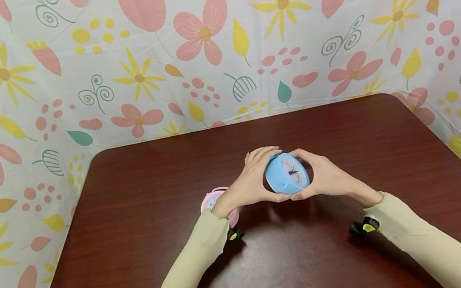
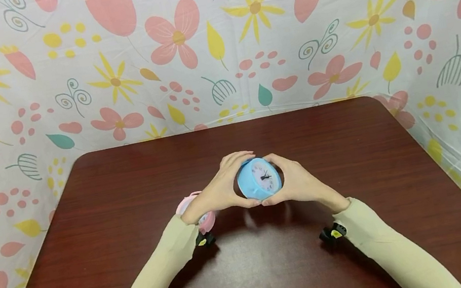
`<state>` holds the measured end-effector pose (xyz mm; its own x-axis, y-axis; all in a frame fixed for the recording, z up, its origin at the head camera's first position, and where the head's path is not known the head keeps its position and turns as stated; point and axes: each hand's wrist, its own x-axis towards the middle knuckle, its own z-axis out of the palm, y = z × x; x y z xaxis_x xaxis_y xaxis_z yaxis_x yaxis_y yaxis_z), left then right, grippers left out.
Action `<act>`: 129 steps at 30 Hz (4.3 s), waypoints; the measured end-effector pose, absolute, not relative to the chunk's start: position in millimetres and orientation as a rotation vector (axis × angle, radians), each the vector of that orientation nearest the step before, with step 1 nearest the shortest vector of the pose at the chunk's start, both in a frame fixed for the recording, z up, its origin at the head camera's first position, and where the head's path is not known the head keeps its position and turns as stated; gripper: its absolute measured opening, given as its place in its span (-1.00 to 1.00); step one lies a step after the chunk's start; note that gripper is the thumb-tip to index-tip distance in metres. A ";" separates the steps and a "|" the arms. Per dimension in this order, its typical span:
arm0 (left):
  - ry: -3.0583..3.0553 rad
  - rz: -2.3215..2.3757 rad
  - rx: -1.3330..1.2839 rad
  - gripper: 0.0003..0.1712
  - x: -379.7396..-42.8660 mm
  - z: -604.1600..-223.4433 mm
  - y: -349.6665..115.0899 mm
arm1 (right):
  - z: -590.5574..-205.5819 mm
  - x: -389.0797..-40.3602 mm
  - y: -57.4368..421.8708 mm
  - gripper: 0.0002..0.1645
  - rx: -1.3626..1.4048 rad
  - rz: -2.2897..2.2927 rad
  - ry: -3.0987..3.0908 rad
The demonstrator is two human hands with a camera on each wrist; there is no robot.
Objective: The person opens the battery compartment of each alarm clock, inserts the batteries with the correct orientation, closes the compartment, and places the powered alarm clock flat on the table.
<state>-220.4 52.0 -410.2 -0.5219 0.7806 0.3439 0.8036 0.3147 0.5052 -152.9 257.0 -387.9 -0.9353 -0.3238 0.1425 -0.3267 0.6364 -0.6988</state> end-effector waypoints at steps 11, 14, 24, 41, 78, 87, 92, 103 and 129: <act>-2.616 -0.928 -1.473 0.10 -217.5 -412.3 52.6 | -402.6 -164.0 264.3 0.08 0.649 0.985 -2.804; -2.618 -0.897 -1.468 0.10 -215.8 -411.5 52.7 | -400.7 -163.2 263.5 0.09 0.651 0.952 -2.810; -2.619 -0.910 -1.423 0.05 -212.9 -410.6 52.4 | -400.1 -162.3 261.6 0.09 0.673 0.909 -2.825; -2.752 -0.854 -1.398 0.10 -205.6 -420.3 51.7 | -418.9 -161.7 264.9 0.10 0.687 0.869 -2.847; -2.915 -0.627 -1.521 0.13 -203.7 -435.0 56.1 | -440.0 -159.2 258.3 0.04 0.679 0.765 -2.881; -2.929 -0.550 -1.532 0.13 -203.2 -434.2 57.2 | -444.7 -161.6 257.2 0.01 0.658 0.772 -2.918; -2.936 -0.532 -1.529 0.14 -203.0 -435.1 57.1 | -444.8 -161.4 255.7 0.00 0.648 0.778 -2.934; -2.965 -0.500 -1.519 0.15 -202.3 -437.8 58.4 | -445.7 -159.8 254.9 0.00 0.631 0.771 -2.954; -3.017 -0.579 -1.500 0.19 -204.8 -447.0 56.0 | -446.3 -155.9 249.2 0.03 0.572 0.692 -2.948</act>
